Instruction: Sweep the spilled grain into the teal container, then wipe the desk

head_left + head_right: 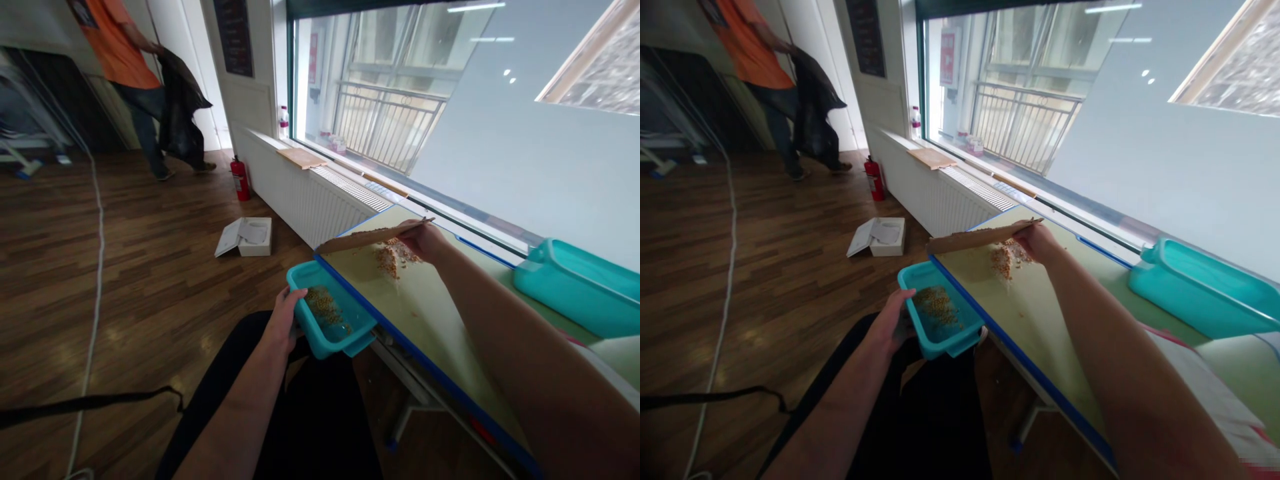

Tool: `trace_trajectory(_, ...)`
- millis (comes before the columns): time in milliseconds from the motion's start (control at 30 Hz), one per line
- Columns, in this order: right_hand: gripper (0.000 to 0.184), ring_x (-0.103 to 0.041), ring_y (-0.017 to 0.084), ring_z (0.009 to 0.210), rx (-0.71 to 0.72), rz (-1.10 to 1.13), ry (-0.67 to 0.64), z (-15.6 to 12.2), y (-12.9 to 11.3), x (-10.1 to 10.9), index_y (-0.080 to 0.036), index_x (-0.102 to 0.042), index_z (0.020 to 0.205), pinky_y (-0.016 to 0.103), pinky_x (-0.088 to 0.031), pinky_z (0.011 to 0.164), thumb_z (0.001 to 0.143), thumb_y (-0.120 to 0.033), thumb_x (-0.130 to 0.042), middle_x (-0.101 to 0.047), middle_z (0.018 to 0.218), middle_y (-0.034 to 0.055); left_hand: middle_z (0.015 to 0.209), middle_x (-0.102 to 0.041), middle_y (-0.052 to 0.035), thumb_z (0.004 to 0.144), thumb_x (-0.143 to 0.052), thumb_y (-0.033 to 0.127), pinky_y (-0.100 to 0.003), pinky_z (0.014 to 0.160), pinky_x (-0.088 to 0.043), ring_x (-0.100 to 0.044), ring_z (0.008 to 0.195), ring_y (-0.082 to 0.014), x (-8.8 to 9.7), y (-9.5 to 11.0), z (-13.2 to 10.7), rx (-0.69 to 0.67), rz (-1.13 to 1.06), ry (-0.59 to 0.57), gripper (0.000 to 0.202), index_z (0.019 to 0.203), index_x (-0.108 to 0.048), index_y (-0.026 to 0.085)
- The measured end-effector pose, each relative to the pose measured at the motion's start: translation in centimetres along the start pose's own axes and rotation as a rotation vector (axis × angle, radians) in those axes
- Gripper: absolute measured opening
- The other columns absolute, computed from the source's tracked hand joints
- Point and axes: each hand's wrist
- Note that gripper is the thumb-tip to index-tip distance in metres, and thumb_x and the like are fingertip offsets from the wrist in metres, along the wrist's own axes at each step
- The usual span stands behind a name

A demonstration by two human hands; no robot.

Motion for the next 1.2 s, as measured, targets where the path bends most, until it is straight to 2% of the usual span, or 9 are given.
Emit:
trace_trajectory(133, 0.017, -0.051, 0.012, 0.061, 0.005, 0.001, -0.012, -0.4, 0.2, 0.4, -0.02, -0.052, 0.058, 0.026, -0.049, 0.057, 0.057, -0.011, -0.066, -0.054, 0.06, -0.0029, 0.109, -0.062, -0.0074, 0.071, -0.07, 0.038, -0.043, 0.071, -0.054, -0.064, 0.088, -0.0257, -0.8, -0.4, -0.8, 0.006, -0.017, -0.02, 0.063, 0.129, -0.046, 0.035)
trace_trajectory(333, 0.017, -0.053, 0.012, 0.063, -0.026, 0.011, -0.021, -0.9, 0.2, 0.8, -0.019, -0.053, 0.056, 0.024, -0.049, 0.062, 0.056, -0.005, -0.062, -0.055, 0.058, -0.0015, 0.11, -0.061, -0.0085, 0.071, -0.071, 0.035, -0.04, 0.07, -0.054, -0.064, 0.091, -0.0252, -1.7, -1.9, -1.9, -0.001, -0.049, -0.024, 0.063, 0.129, -0.045, 0.033)
trace_trajectory(633, 0.018, -0.055, 0.013, 0.063, -0.051, 0.021, -0.021, -1.2, 0.2, 1.6, -0.021, -0.052, 0.057, 0.024, -0.049, 0.056, 0.061, -0.013, -0.067, -0.054, 0.057, -0.0015, 0.11, -0.061, -0.009, 0.071, -0.071, 0.034, -0.042, 0.071, -0.054, -0.063, 0.094, -0.0266, -2.1, -3.0, -3.0, 0.023, -0.048, -0.024, 0.065, 0.131, -0.045, 0.033)
trace_trajectory(867, 0.015, -0.055, 0.011, 0.065, -0.041, 0.038, -0.003, -2.5, 0.1, 1.9, -0.019, -0.054, 0.058, 0.022, -0.049, 0.063, 0.057, -0.007, -0.063, -0.056, 0.06, -0.0014, 0.11, -0.062, -0.0096, 0.072, -0.071, 0.036, -0.04, 0.069, -0.054, -0.065, 0.087, -0.0252, -2.2, -4.0, -3.6, 0.065, -0.048, -0.059, 0.067, 0.132, -0.044, 0.033)
trace_trajectory(1033, 0.013, -0.055, 0.013, 0.065, -0.045, 0.03, -0.003, -3.5, -0.2, 2.0, -0.02, -0.054, 0.06, 0.026, -0.052, 0.064, 0.062, -0.013, -0.065, -0.057, 0.061, -0.0012, 0.109, -0.063, -0.0085, 0.072, -0.071, 0.035, -0.038, 0.068, -0.054, -0.065, 0.087, -0.0245, -2.4, -4.4, -4.1, 0.049, -0.055, -0.078, 0.067, 0.132, -0.043, 0.033)
trace_trajectory(1200, 0.018, -0.056, 0.011, 0.066, -0.055, 0.015, -0.051, -4.3, -0.3, 2.6, -0.02, -0.053, 0.062, 0.023, -0.052, 0.065, 0.059, -0.011, -0.068, -0.057, 0.064, -0.0013, 0.113, -0.062, -0.0092, 0.071, -0.072, 0.034, -0.038, 0.068, -0.054, -0.065, 0.092, -0.0253, -2.5, -4.4, -4.2, 0.055, -0.04, -0.071, 0.069, 0.133, -0.041, 0.034)
Point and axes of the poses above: each hand's wrist, its own z-axis towards the middle knuckle, its own x-axis out of the back of the hand, y = z × x
